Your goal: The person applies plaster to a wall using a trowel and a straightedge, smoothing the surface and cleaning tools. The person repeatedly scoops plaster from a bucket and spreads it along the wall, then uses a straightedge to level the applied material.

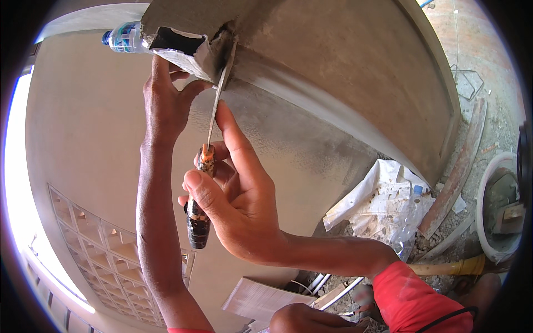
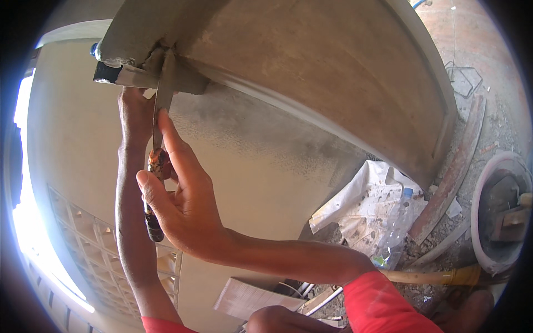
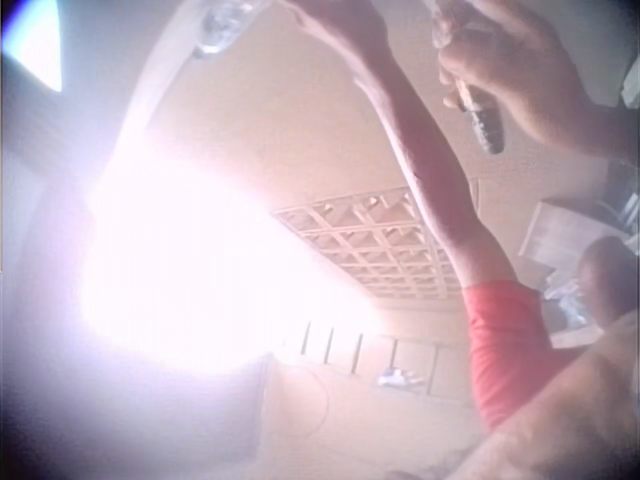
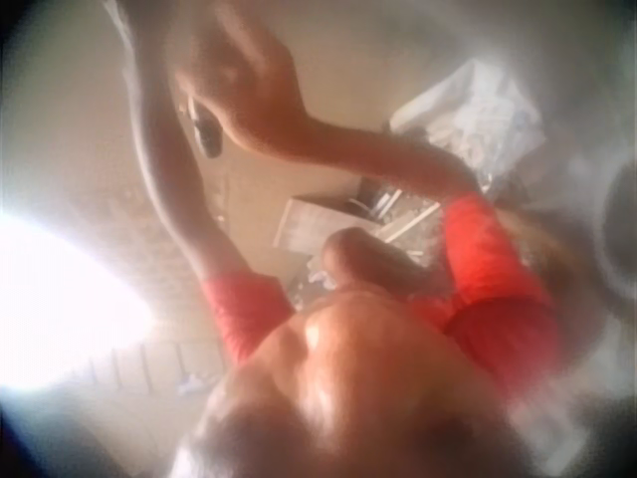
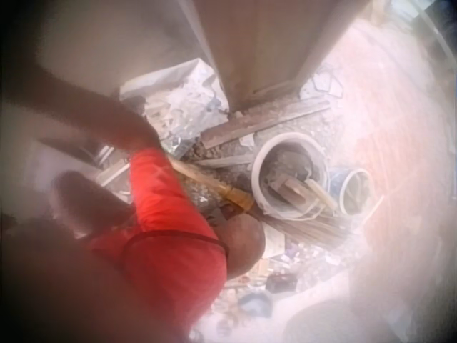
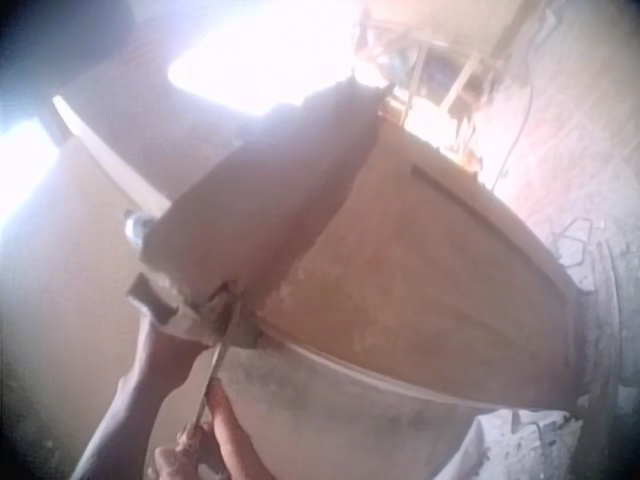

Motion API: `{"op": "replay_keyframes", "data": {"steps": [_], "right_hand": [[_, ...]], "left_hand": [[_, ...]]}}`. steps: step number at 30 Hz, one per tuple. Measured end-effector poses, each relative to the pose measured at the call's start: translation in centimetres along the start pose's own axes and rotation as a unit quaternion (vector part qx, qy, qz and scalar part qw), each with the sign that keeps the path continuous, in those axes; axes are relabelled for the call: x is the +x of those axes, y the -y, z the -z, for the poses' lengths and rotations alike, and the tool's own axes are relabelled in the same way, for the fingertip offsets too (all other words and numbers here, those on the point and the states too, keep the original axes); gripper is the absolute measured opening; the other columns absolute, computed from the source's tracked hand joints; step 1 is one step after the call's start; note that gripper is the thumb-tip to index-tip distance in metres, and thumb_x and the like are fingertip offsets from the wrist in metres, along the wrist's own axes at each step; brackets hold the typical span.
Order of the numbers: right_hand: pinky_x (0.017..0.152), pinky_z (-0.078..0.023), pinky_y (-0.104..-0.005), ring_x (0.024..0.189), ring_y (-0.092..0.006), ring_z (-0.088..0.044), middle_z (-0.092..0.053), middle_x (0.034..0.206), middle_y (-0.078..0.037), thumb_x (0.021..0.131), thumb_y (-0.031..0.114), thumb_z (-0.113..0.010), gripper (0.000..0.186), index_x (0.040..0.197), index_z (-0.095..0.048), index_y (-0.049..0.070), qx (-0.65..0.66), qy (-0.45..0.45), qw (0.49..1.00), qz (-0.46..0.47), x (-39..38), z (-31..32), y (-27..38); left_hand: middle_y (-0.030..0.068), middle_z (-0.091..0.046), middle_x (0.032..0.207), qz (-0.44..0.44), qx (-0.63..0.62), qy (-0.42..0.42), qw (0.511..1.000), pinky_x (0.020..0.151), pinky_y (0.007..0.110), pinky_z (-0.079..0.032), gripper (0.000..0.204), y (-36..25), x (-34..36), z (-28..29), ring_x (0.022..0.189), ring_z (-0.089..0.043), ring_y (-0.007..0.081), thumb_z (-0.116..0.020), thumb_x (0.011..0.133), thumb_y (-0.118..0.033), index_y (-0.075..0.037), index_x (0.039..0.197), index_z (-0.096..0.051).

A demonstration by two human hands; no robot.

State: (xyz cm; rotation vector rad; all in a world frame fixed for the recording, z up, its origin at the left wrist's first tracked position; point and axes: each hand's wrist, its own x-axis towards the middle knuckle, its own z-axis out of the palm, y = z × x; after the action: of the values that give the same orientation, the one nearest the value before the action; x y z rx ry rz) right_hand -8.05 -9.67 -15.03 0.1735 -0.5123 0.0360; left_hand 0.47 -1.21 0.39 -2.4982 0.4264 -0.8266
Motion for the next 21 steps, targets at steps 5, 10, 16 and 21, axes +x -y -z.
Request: {"op": "replay_keyframes", "data": {"steps": [5, 10, 16, 21], "right_hand": [[0.07, -0.053, -0.0247, 0.086, -0.0161, -0.054, -0.053, 0.103, -0.013, 0.096, 0.017, -0.055, 0.068, 0.151, -0.019, -0.001, -0.032, -0.017, 0.999, 0.037, 0.7, -1.2, -1.1], [0.066, -0.049, -0.0202, 0.082, -0.0063, -0.049, -0.048, 0.102, -0.004, 0.095, 0.004, -0.056, 0.072, 0.152, -0.011, -0.001, -0.054, 0.008, 0.998, 0.042, 0.6, -1.2, -1.9], [0.065, -0.049, -0.0196, 0.087, -0.0087, -0.049, -0.051, 0.104, -0.008, 0.094, 0.004, -0.058, 0.071, 0.151, -0.016, -0.001, -0.124, 0.014, 0.991, 0.036, -0.9, -0.7, -2.2], [0.068, -0.051, -0.021, 0.085, -0.0096, -0.049, -0.049, 0.111, -0.009, 0.094, 0.004, -0.058, 0.07, 0.151, -0.017, -0.002, -0.194, 0.081, 0.976, 0.051, -3.7, 1.8, -2.2]], "left_hand": [[0.0143, -0.068, 0.103, 0.0, -0.013, -0.005, 1.0, 0.084, 0.04, -0.053, 0.057, 0.9, 0.1, 0.0, 0.098, -0.067, 0.0286, -0.08, 0.07, -0.003, -0.002, 0.118, -0.05], [0.0133, -0.068, 0.105, 0.026, -0.031, -0.002, 0.999, 0.083, 0.038, -0.054, 0.056, -1.1, 0.3, 0.5, 0.097, -0.068, 0.0265, -0.078, 0.07, 0.001, -0.003, 0.119, -0.05], [0.013, -0.068, 0.106, -0.033, 0.017, -0.008, 0.999, 0.083, 0.038, -0.054, 0.058, 0.4, 0.3, 0.0, 0.097, -0.068, 0.0266, -0.078, 0.072, 0.0, -0.004, 0.122, -0.049], [0.0136, -0.068, 0.106, -0.033, 0.008, 0.005, 0.999, 0.084, 0.039, -0.054, 0.059, 1.0, 0.2, -0.2, 0.096, -0.068, 0.028, -0.079, 0.072, -0.002, -0.003, 0.122, -0.048]]}}
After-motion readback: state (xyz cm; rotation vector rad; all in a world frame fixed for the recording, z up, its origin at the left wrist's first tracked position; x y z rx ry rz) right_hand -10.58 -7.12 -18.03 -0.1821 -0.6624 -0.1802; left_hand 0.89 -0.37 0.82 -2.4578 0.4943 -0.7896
